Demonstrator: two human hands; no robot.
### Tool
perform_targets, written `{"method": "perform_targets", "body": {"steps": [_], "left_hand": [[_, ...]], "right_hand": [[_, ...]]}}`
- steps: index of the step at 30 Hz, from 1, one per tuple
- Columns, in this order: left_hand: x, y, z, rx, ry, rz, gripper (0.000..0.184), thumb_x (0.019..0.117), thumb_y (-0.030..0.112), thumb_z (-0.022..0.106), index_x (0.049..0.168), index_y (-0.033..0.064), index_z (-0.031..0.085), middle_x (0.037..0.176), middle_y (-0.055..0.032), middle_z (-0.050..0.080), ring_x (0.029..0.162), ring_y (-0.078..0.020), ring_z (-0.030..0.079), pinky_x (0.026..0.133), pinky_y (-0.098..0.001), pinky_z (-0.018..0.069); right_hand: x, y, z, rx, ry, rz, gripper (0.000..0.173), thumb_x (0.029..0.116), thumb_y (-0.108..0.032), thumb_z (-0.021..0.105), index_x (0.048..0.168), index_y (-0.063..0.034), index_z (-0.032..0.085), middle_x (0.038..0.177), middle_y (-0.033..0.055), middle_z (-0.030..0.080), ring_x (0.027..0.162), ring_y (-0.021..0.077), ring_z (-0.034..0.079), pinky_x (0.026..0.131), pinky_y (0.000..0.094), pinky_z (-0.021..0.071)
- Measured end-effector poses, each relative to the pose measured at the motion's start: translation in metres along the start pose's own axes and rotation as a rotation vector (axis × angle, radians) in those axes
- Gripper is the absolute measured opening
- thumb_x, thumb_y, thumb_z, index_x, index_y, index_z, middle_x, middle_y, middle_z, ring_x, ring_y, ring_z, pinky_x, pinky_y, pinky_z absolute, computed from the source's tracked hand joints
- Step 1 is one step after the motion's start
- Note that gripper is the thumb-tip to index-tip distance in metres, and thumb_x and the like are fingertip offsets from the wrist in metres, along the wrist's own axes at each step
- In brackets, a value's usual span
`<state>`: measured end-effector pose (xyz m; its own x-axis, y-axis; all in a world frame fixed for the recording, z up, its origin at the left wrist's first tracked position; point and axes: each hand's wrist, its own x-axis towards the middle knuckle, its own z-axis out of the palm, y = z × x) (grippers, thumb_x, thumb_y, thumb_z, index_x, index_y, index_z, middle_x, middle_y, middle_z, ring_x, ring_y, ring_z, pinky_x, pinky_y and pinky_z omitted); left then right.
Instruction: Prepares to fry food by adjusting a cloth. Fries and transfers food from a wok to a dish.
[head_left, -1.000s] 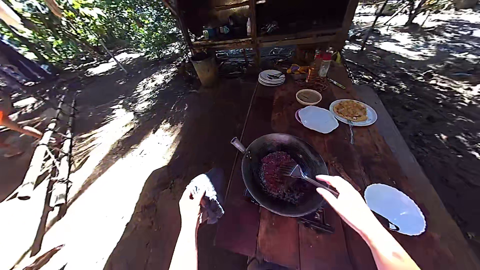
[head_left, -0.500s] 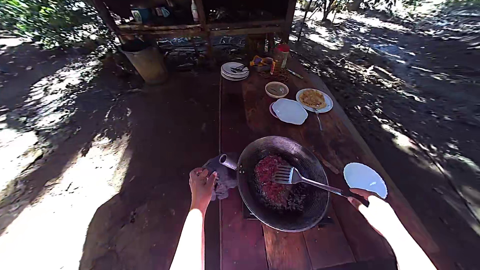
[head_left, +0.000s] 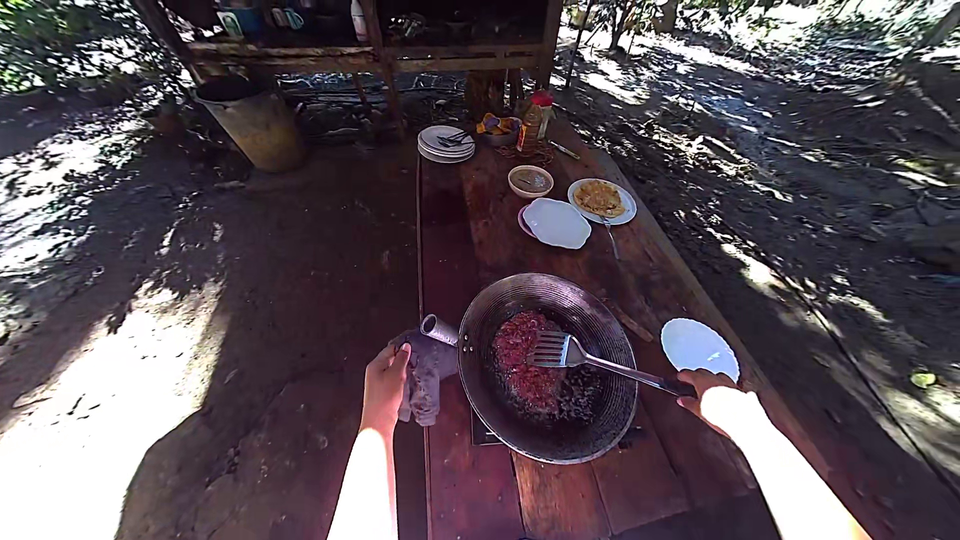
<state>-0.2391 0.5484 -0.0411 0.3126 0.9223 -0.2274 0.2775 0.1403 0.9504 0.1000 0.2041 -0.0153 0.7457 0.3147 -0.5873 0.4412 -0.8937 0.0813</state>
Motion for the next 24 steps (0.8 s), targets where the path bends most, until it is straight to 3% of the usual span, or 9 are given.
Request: {"method": "perform_targets", "body": {"steps": [2, 4, 8, 11, 13, 15, 17, 20, 24], "left_hand": [[0.004, -0.007, 0.003, -0.249, -0.033, -0.059, 0.019, 0.1084, 0.01, 0.045, 0.099, 0.0022, 0.06, 0.064, 0.0057, 0.048, 0.051, 0.0001, 0.045, 0.051, -0.0152, 0.0392], [0.007, -0.014, 0.005, -0.434, -0.093, -0.101, 0.02, 0.1105, 0.012, 0.039, 0.113, 0.0046, 0.058, 0.074, 0.0047, 0.058, 0.059, 0.0004, 0.056, 0.056, -0.015, 0.0487], [0.006, -0.02, 0.014, -0.768, -0.144, -0.136, 0.034, 0.1034, 0.004, 0.024, 0.108, 0.0143, 0.056, 0.078, 0.0072, 0.067, 0.062, -0.0006, 0.064, 0.057, -0.0176, 0.0549], [0.015, -0.043, 0.019, -0.794, -0.257, 0.048, 0.037, 0.0794, -0.004, 0.051, 0.11, 0.0155, 0.059, 0.088, 0.0062, 0.075, 0.075, -0.0027, 0.071, 0.065, -0.0217, 0.06], [0.023, -0.052, 0.024, -0.708, -0.262, 0.12, 0.057, 0.0685, 0.013, 0.08, 0.119, 0.0143, 0.052, 0.093, 0.0092, 0.073, 0.08, -0.0003, 0.07, 0.069, -0.0206, 0.06], [0.028, -0.051, 0.027, -0.607, -0.246, 0.134, 0.09, 0.0583, 0.028, 0.09, 0.132, 0.009, 0.042, 0.101, 0.0107, 0.069, 0.088, 0.0038, 0.068, 0.076, -0.0182, 0.0589], [0.033, -0.045, 0.027, -0.518, -0.269, 0.128, 0.101, 0.0614, 0.024, 0.084, 0.144, 0.002, 0.03, 0.113, 0.0078, 0.063, 0.098, 0.0082, 0.063, 0.083, -0.0142, 0.0548], [0.043, -0.039, 0.026, -0.424, -0.364, 0.144, 0.093, 0.0712, 0.013, 0.075, 0.147, -0.0048, 0.025, 0.123, 0.0019, 0.058, 0.107, 0.0099, 0.057, 0.091, -0.0112, 0.0497], [0.046, -0.04, 0.039, -0.451, -0.35, 0.14, 0.075, 0.0652, 0.006, 0.076, 0.13, -0.0012, 0.04, 0.098, 0.0107, 0.064, 0.087, 0.0098, 0.063, 0.08, -0.0125, 0.0547]], "right_hand": [[-0.006, 0.0, -0.002, 0.019, -0.019, -0.012, 0.05, 0.101, -0.03, 0.066, 0.145, -0.0098, 0.056, 0.147, 0.0219, 0.056, 0.142, 0.0444, 0.044, 0.114, 0.0689, 0.0299], [-0.011, -0.001, -0.004, 0.03, -0.034, -0.011, 0.049, 0.1018, -0.031, 0.065, 0.145, -0.0106, 0.056, 0.146, 0.0211, 0.056, 0.142, 0.043, 0.046, 0.115, 0.0678, 0.0294], [-0.014, -0.001, -0.003, 0.038, -0.033, -0.011, 0.048, 0.1021, -0.031, 0.065, 0.145, -0.0114, 0.056, 0.146, 0.0201, 0.057, 0.141, 0.0414, 0.047, 0.114, 0.068, 0.0301], [-0.02, -0.005, -0.004, 0.051, -0.037, -0.012, 0.047, 0.1024, -0.03, 0.064, 0.146, -0.0114, 0.056, 0.146, 0.0199, 0.057, 0.14, 0.0411, 0.048, 0.114, 0.067, 0.031], [-0.024, -0.006, -0.004, 0.057, -0.022, -0.017, 0.046, 0.1024, -0.029, 0.063, 0.144, -0.0111, 0.058, 0.144, 0.0195, 0.059, 0.138, 0.0408, 0.05, 0.114, 0.0677, 0.0316], [-0.028, -0.007, -0.005, 0.06, -0.014, -0.011, 0.044, 0.1029, -0.03, 0.062, 0.143, -0.011, 0.059, 0.144, 0.0194, 0.059, 0.137, 0.04, 0.052, 0.114, 0.0682, 0.032], [-0.033, -0.01, -0.007, 0.075, -0.015, -0.002, 0.045, 0.103, -0.029, 0.062, 0.144, -0.0107, 0.058, 0.144, 0.0196, 0.059, 0.137, 0.0396, 0.052, 0.114, 0.0671, 0.0315], [-0.035, -0.013, -0.008, 0.074, -0.021, 0.0, 0.044, 0.1029, -0.028, 0.062, 0.142, -0.0103, 0.058, 0.141, 0.0202, 0.061, 0.135, 0.0394, 0.054, 0.113, 0.0653, 0.0345], [-0.043, -0.017, -0.011, 0.085, -0.045, 0.003, 0.041, 0.1026, -0.028, 0.061, 0.14, -0.01, 0.06, 0.137, 0.0212, 0.063, 0.131, 0.0406, 0.057, 0.109, 0.0646, 0.0397]]}}
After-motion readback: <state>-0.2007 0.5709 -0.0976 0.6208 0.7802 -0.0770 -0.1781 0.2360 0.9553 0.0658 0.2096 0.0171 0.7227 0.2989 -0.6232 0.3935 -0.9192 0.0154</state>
